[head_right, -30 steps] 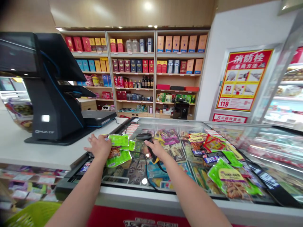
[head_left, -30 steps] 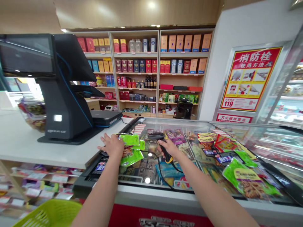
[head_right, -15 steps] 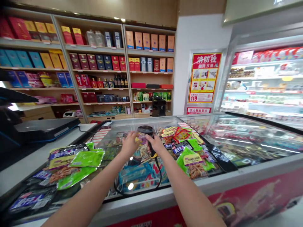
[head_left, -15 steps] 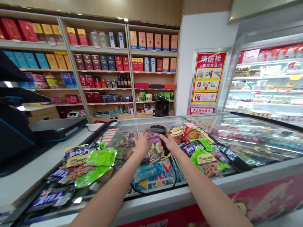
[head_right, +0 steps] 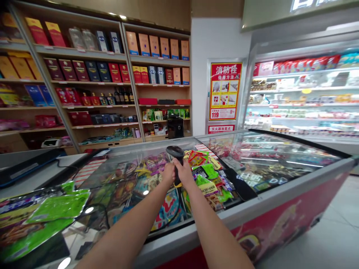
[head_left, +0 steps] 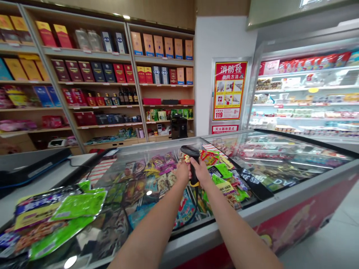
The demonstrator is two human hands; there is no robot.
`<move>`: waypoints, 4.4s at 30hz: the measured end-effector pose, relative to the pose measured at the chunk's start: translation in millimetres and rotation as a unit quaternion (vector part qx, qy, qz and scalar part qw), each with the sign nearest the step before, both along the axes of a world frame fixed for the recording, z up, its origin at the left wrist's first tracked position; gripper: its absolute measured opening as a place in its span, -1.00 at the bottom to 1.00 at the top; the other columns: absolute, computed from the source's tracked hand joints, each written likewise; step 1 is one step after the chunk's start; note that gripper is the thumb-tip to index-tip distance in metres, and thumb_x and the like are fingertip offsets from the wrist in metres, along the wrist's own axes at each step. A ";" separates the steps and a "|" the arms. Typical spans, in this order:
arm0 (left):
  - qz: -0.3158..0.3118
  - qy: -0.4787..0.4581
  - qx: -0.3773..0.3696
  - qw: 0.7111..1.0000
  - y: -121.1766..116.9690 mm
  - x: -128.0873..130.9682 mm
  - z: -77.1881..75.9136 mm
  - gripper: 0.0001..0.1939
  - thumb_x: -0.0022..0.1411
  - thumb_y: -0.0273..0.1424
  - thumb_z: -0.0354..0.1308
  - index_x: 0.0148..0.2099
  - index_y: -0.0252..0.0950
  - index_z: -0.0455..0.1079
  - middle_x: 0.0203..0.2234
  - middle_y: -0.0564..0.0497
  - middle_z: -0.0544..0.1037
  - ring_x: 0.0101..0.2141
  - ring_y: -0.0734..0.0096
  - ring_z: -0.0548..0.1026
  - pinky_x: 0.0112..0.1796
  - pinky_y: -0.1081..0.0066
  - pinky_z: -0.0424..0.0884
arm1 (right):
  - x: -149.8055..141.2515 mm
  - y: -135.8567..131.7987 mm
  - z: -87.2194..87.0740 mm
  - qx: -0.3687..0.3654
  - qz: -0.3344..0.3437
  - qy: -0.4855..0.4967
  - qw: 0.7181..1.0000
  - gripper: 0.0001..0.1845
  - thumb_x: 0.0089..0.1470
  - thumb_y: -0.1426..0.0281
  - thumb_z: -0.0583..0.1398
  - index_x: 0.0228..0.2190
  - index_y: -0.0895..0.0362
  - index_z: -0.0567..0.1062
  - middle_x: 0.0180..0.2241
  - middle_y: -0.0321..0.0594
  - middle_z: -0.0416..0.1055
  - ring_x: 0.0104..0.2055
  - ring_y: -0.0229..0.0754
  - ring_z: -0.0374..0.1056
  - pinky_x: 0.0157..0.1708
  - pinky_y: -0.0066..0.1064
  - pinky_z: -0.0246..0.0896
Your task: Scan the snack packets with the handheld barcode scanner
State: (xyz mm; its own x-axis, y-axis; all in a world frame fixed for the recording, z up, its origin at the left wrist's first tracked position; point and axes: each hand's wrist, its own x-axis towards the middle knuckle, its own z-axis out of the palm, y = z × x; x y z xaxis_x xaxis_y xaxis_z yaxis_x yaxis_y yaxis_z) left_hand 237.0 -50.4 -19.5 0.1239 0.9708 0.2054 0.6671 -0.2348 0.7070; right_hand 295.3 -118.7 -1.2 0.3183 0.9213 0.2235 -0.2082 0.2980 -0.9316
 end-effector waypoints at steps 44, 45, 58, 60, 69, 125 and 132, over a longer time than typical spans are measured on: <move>0.200 -0.197 0.053 0.958 41.4 -125.0 -1.6 -0.90 0.16 -0.37 0.04 -0.39 -0.26 0.26 -0.46 0.00 0.49 -0.36 0.34 0.48 -0.28 0.38 0.33 | -26.4 3.2 -9.6 -0.125 0.111 -0.155 0.974 -0.64 -0.03 0.09 0.21 -0.41 0.10 0.27 -0.67 -0.42 0.28 -0.75 -0.35 0.17 -0.78 -0.50 0.12; 0.201 -0.199 0.052 0.958 42.1 -125.2 -2.3 -0.90 0.17 -0.37 0.04 -0.39 -0.26 0.27 -0.45 0.00 0.50 -0.36 0.34 0.48 -0.27 0.38 0.33 | -26.3 3.1 -9.7 -0.124 0.112 -0.157 0.973 -0.64 -0.03 0.09 0.21 -0.43 0.11 0.27 -0.67 -0.42 0.28 -0.75 -0.35 0.17 -0.78 -0.50 0.12; 0.217 -0.218 0.036 0.951 41.7 -125.3 -1.5 -0.89 0.17 -0.35 0.07 -0.38 -0.27 0.28 -0.46 0.00 0.51 -0.38 0.35 0.50 -0.31 0.40 0.33 | -26.2 3.5 -10.4 -0.116 0.121 -0.165 0.972 -0.61 -0.03 0.07 0.21 -0.50 0.11 0.25 -0.69 -0.41 0.27 -0.75 -0.36 0.16 -0.78 -0.51 0.11; 0.227 -0.208 0.038 0.951 39.7 -125.9 0.8 -0.87 0.17 -0.35 0.08 -0.40 -0.27 0.27 -0.45 0.00 0.51 -0.38 0.35 0.48 -0.31 0.40 0.32 | -27.1 3.2 -10.7 -0.121 0.120 -0.162 0.972 -0.63 -0.01 0.09 0.20 -0.50 0.11 0.25 -0.69 -0.41 0.27 -0.75 -0.36 0.16 -0.78 -0.51 0.12; 0.216 -0.197 0.059 0.955 32.2 -143.4 19.9 -0.91 0.15 -0.41 0.07 -0.41 -0.26 0.26 -0.45 -0.01 0.51 -0.35 0.35 0.48 -0.27 0.40 0.31 | -47.3 10.4 -5.3 -0.137 0.150 -0.126 0.971 -0.64 -0.01 0.10 0.22 -0.46 0.11 0.25 -0.68 -0.42 0.30 -0.75 -0.36 0.18 -0.78 -0.52 0.15; -0.028 0.118 -0.074 0.990 34.1 4.0 20.4 -0.62 0.20 -0.14 -0.05 -0.13 -0.28 0.42 -0.20 -0.28 0.57 -0.05 0.04 0.48 0.03 -0.07 0.16 | 10.4 27.2 17.5 0.021 -0.062 -0.043 0.997 -0.55 -0.08 -0.02 0.18 -0.53 0.11 0.28 -0.76 -0.42 0.24 -0.76 -0.36 0.17 -0.75 -0.52 0.17; 0.019 0.104 -0.083 0.991 51.4 26.1 14.9 -0.69 0.14 -0.20 0.00 -0.30 -0.29 0.46 -0.19 -0.31 0.56 0.05 -0.08 0.39 -0.02 -0.05 0.22 | 15.2 23.7 12.7 0.009 -0.091 -0.015 0.996 -0.53 -0.09 -0.05 0.17 -0.52 0.11 0.28 -0.73 -0.39 0.26 -0.76 -0.34 0.19 -0.77 -0.51 0.13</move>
State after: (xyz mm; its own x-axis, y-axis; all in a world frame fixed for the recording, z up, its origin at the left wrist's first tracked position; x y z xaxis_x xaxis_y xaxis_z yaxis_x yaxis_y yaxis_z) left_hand 263.1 1.0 -4.6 0.1100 0.9938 0.0161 0.8089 -0.0990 0.5796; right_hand 310.5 -95.0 11.4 0.4723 0.8446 0.2522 -0.1205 0.3453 -0.9307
